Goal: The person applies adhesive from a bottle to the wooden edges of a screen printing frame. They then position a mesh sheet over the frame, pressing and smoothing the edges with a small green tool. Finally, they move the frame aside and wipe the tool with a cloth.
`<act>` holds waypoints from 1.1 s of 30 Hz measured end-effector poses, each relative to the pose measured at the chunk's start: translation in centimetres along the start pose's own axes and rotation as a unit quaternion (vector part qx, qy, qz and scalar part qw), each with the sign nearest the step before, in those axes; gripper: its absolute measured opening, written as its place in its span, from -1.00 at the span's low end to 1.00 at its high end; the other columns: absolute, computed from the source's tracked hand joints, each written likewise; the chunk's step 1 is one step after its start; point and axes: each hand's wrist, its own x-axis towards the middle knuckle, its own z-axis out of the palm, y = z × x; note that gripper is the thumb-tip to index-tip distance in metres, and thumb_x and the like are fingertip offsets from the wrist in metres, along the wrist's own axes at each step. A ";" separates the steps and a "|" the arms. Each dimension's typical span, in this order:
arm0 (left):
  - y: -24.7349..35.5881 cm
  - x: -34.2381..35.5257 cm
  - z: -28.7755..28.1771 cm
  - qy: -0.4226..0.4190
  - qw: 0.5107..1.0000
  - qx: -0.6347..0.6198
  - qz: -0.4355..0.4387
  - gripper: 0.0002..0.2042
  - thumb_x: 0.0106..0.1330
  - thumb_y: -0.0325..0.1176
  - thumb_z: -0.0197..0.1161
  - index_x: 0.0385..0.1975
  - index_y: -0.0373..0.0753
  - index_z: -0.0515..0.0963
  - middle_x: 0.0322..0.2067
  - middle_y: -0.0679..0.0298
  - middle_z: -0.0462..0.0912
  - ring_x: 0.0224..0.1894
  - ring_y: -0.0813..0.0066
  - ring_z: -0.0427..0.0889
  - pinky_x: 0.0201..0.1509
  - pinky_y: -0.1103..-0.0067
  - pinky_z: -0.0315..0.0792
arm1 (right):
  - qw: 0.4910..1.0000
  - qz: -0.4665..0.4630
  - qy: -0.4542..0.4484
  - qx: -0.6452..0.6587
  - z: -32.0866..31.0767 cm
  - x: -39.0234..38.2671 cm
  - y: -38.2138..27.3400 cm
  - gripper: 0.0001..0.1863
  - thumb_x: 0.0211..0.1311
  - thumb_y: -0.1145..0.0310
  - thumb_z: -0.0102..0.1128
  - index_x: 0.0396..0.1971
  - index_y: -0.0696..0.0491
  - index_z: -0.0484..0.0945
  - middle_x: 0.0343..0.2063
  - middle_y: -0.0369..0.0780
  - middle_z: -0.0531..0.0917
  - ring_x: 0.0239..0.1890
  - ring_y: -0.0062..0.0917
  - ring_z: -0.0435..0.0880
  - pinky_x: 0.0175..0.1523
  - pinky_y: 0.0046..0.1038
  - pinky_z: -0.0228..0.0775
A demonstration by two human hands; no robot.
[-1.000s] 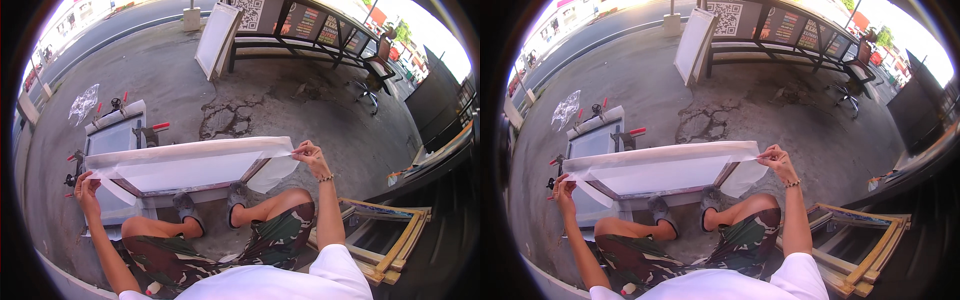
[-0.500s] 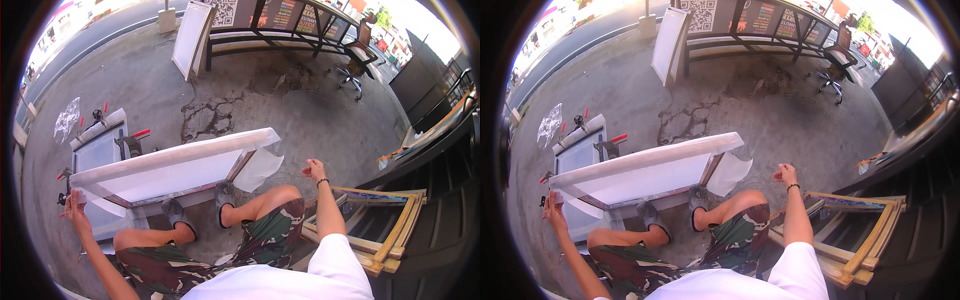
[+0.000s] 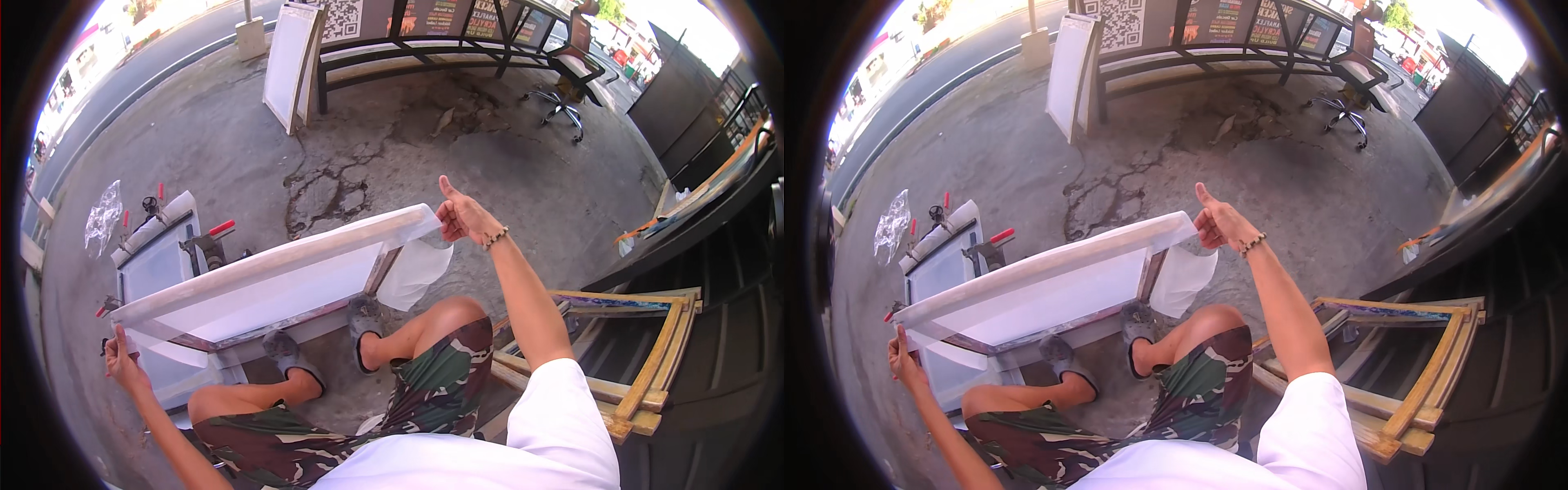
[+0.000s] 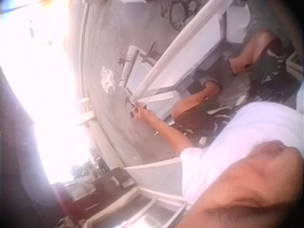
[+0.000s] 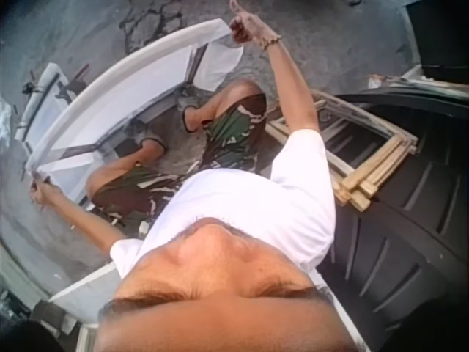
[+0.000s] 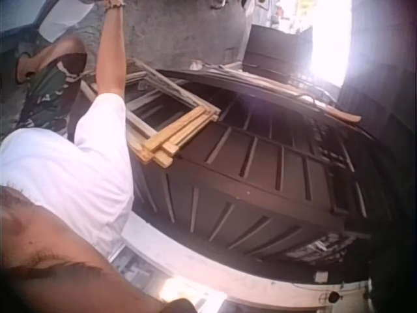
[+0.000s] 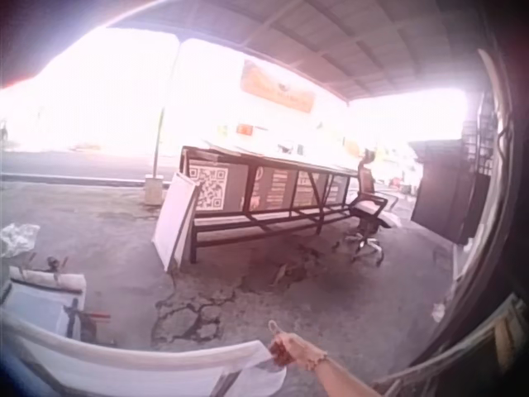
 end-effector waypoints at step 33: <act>3.8 -31.2 30.1 -0.574 0.768 -0.068 -0.276 -0.25 0.37 0.25 0.12 0.29 -0.32 0.34 0.04 0.13 0.57 0.07 0.34 0.56 0.05 0.39 0.44 | 0.929 -0.086 -0.129 0.336 2.6 -1.0 6.3 -0.88 0.29 0.29 0.36 -0.39 -0.01 0.65 -0.39 -0.34 0.71 -0.30 -0.61 0.70 -0.13 -0.41 0.59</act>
